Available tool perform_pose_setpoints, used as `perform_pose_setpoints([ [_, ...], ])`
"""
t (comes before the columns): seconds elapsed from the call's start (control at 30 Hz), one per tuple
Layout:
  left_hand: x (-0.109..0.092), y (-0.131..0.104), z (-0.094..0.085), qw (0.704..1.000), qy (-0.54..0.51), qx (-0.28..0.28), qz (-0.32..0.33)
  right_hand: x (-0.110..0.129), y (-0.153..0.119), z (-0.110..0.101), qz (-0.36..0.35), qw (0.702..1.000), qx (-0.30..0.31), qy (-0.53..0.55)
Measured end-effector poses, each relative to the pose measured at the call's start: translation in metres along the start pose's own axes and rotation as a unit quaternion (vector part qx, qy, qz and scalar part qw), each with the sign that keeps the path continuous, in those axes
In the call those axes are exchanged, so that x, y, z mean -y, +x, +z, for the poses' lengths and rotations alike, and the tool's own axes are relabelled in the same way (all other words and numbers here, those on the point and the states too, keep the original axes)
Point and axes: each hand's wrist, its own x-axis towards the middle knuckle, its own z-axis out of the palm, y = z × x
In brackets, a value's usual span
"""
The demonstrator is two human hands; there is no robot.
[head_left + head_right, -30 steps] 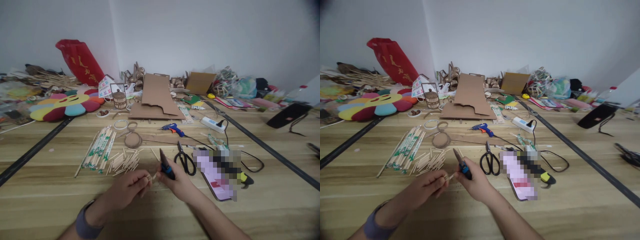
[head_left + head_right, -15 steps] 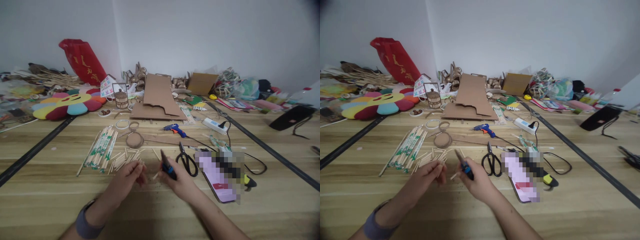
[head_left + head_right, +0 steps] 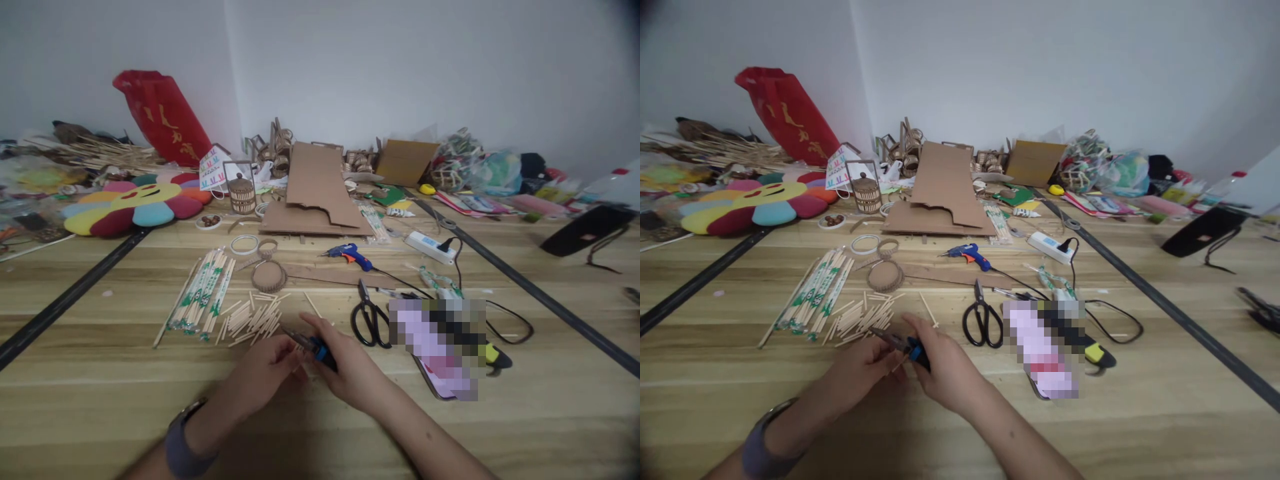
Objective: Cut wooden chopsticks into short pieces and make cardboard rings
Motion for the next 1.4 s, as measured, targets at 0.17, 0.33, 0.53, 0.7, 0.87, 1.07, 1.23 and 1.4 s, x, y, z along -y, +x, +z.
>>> perform_pose_setpoints([
  [0.17, 0.005, 0.000, 0.001, 0.993, -0.094, 0.064, -0.002, -0.001, -0.002, 0.001, -0.042, 0.998, 0.020, 0.034],
  [0.33, 0.007, -0.001, 0.001, 0.977, -0.170, 0.117, -0.045, -0.004, -0.003, 0.002, -0.059, 0.996, 0.028, 0.065],
  [0.53, 0.001, 0.001, 0.001, 0.963, -0.256, 0.031, -0.077, -0.004, 0.002, 0.007, -0.037, 0.992, -0.120, 0.011],
  [0.7, 0.001, 0.003, 0.006, 0.939, -0.330, -0.030, -0.091, -0.001, 0.001, 0.019, 0.025, 0.991, -0.129, -0.030],
  [0.87, 0.005, 0.005, 0.015, 0.940, -0.326, -0.057, -0.085, -0.002, 0.000, 0.027, 0.023, 0.990, -0.113, -0.085],
  [1.07, 0.005, 0.002, 0.018, 0.945, -0.320, -0.039, -0.051, -0.002, 0.001, 0.025, 0.017, 0.988, -0.132, -0.073],
  [1.23, 0.006, 0.002, 0.020, 0.946, -0.321, -0.039, -0.025, -0.002, 0.003, 0.025, 0.030, 0.991, -0.117, -0.057],
  [1.4, 0.006, 0.003, 0.015, 0.946, -0.319, -0.049, -0.020, -0.001, 0.003, 0.021, 0.034, 0.993, -0.105, -0.044],
])
